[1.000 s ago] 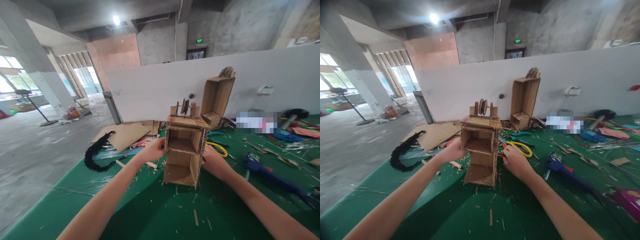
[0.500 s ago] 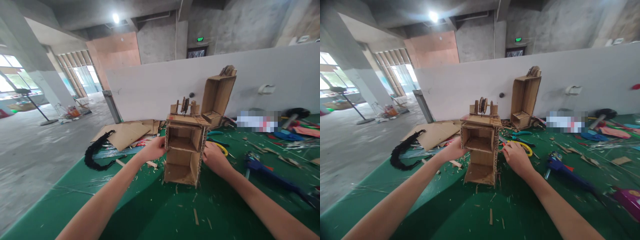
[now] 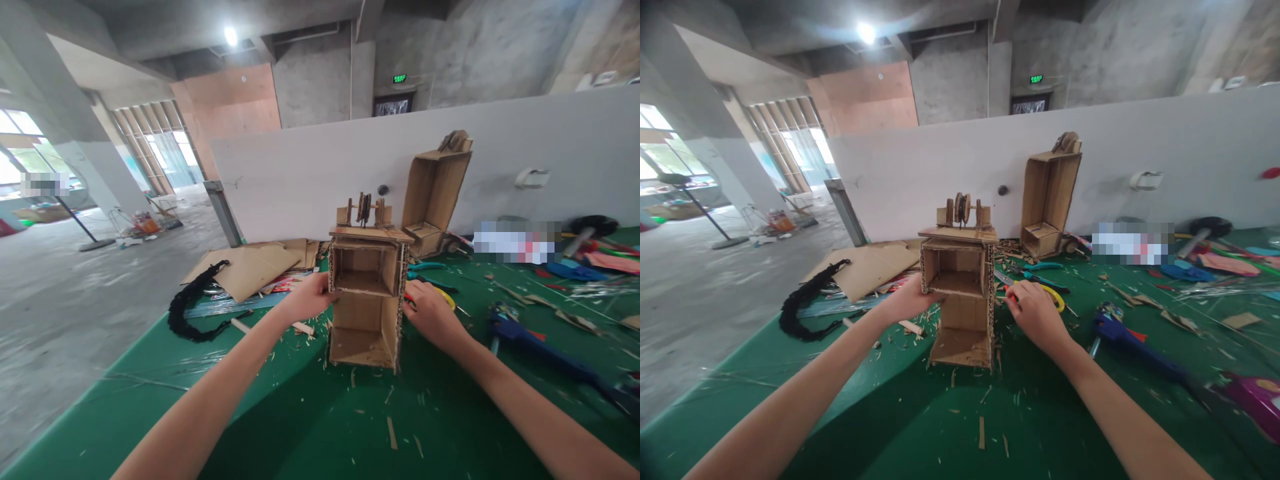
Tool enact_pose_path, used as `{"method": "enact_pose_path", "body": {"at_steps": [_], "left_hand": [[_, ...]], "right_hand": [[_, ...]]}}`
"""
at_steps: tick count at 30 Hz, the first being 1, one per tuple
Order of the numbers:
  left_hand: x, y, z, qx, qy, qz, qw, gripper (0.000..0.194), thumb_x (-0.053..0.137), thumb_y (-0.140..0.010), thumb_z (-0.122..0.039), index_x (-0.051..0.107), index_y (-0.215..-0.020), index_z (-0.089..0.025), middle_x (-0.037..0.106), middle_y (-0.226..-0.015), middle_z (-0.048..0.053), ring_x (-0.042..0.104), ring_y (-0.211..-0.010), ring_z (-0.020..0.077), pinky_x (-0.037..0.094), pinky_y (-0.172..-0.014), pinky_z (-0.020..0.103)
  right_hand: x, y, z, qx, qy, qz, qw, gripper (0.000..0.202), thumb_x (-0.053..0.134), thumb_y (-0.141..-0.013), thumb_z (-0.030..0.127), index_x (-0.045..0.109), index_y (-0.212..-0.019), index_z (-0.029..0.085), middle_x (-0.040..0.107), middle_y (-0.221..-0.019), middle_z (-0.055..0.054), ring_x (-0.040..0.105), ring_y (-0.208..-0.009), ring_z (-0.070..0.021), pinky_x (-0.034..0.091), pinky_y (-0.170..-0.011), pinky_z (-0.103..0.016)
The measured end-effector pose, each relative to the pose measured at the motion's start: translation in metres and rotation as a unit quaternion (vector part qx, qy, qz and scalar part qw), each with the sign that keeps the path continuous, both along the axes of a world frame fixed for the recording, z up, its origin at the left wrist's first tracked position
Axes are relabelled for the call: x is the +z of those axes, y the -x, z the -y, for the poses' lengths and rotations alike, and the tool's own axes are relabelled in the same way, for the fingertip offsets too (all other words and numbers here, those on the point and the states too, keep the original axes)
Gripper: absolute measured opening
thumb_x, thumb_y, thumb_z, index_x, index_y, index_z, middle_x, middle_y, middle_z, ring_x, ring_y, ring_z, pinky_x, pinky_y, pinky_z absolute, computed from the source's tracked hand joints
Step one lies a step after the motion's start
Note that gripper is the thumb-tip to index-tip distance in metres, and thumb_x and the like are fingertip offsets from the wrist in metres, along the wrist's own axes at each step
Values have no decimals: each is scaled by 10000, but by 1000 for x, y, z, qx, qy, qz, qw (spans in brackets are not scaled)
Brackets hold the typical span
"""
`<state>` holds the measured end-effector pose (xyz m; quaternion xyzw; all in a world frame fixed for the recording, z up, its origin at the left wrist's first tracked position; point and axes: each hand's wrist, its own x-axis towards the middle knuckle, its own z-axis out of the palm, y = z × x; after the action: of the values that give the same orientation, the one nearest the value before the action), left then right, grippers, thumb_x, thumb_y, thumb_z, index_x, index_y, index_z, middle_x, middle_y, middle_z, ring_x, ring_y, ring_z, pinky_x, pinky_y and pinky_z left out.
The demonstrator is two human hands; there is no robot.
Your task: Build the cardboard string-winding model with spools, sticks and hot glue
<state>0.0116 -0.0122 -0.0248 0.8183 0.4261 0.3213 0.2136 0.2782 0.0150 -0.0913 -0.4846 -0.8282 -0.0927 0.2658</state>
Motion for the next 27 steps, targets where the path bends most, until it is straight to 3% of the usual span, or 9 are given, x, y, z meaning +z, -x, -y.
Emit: {"method": "enact_pose_path", "body": {"at_steps": [6, 10, 15, 22, 27], "left_hand": [[-6, 1, -3, 38, 9, 12, 999, 115, 539, -772, -244, 580, -755, -138, 579, -643, -5, 532, -655, 148, 455, -626, 255], [-7, 2, -3, 40, 15, 11, 999, 129, 552, -774, -259, 578, -726, -142, 563, -609, -12, 528, -634, 145, 456, -607, 250], [-3, 2, -1, 19, 6, 7, 1000, 109, 536, -767, -212, 608, -795, -135, 633, -704, 13, 569, -743, 174, 476, -712, 279], [2, 0, 7, -45, -17, 6, 999, 200, 528, -715, -131, 658, -867, -144, 694, -825, 34, 597, -882, 212, 485, -799, 295], [1, -2, 6, -15, -8, 14, 1000, 213, 517, -731, -125, 652, -894, -144, 695, -862, 31, 600, -917, 219, 479, -828, 305]], "right_hand": [[-1, 3, 9, 45, 19, 43, 998, 108, 517, -780, 150, 607, -738, 192, 622, -913, -75, 531, -886, -231, 405, -789, -349], [4, -3, 13, 90, -8, 11, 996, 132, 478, -851, 218, 595, -797, 191, 622, -945, -76, 539, -893, -220, 410, -812, -355], [6, -3, 9, 62, -34, -50, 996, 109, 468, -836, 205, 576, -829, 200, 620, -904, -80, 549, -862, -221, 430, -774, -342], [0, -1, 3, 14, 7, -23, 1000, 167, 448, -822, 164, 609, -790, 190, 605, -884, -79, 538, -860, -216, 424, -778, -337], [-2, 0, 5, 33, 24, 8, 999, 174, 480, -803, 163, 638, -734, 189, 621, -919, -94, 536, -898, -242, 420, -776, -365]]}}
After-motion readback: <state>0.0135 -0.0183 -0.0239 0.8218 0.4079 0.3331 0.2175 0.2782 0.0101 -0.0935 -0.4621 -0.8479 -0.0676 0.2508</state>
